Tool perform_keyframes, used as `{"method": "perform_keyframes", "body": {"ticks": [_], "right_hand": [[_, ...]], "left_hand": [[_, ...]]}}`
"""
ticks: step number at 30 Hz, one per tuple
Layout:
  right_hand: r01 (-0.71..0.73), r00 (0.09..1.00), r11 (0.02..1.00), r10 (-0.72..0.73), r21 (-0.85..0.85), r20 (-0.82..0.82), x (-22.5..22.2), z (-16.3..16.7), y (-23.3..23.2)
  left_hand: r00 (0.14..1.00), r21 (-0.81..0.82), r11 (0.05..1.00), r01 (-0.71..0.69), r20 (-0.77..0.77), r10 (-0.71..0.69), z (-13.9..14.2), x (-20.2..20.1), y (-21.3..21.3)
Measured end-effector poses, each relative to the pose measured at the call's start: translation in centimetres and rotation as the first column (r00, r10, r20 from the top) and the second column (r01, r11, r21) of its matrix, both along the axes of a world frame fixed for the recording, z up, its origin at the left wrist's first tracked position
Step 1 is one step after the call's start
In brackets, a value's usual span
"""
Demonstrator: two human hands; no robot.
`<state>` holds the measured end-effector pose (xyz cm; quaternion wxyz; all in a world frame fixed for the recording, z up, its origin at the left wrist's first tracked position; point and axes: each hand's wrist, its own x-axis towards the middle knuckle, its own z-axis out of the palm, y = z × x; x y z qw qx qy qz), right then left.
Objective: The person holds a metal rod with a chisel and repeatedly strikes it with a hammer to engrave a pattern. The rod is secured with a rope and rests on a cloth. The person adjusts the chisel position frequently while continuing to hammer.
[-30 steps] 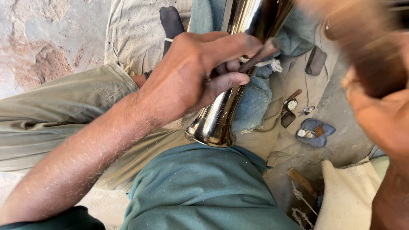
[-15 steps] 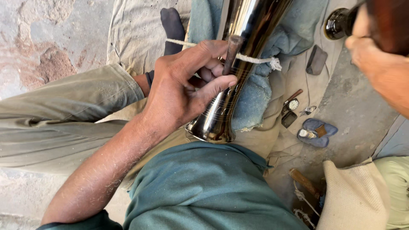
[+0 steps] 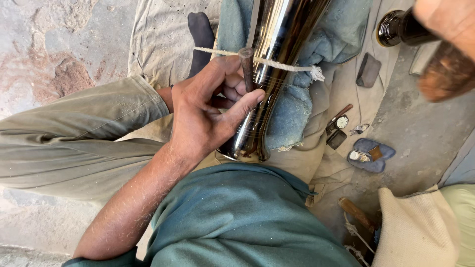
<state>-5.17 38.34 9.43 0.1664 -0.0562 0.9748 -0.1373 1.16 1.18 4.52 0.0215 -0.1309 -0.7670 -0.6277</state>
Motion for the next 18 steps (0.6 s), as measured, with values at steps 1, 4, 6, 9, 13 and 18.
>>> {"method": "perform_keyframes", "body": {"ticks": [1,4,6,9,13,18], "right_hand": [[0.009,1.0,1.0,-0.009,-0.002,0.007,-0.1,-0.1,0.3],[0.057,0.998,0.998,-0.057,-0.012,0.024,0.0,-0.3,0.7],[0.127,0.99,0.991,-0.123,-0.053,0.063,0.6,-0.2,0.3],[0.347,0.932,0.914,-0.311,-0.209,0.189,2.4,-0.3,-1.3],[0.155,0.976,0.593,-0.216,-0.79,0.029,7.0,-0.3,-3.8],[0.283,0.919,0.407,-0.373,-0.868,0.124,11.4,-2.8,-6.1]], "left_hand": [[1.0,0.001,1.0,0.01,0.019,-0.01,0.1,-0.1,0.0],[0.996,-0.08,0.996,0.031,-0.079,-0.037,1.1,-0.5,-0.2],[0.995,-0.045,0.999,0.004,-0.096,-0.008,2.4,-0.8,-0.3],[0.999,0.027,1.0,-0.01,-0.039,0.011,4.7,-1.3,-0.7],[0.948,-0.231,0.952,0.2,-0.199,-0.248,5.4,-4.2,0.2],[0.85,-0.414,0.811,0.413,-0.143,-0.506,5.2,-6.6,2.2]]}}
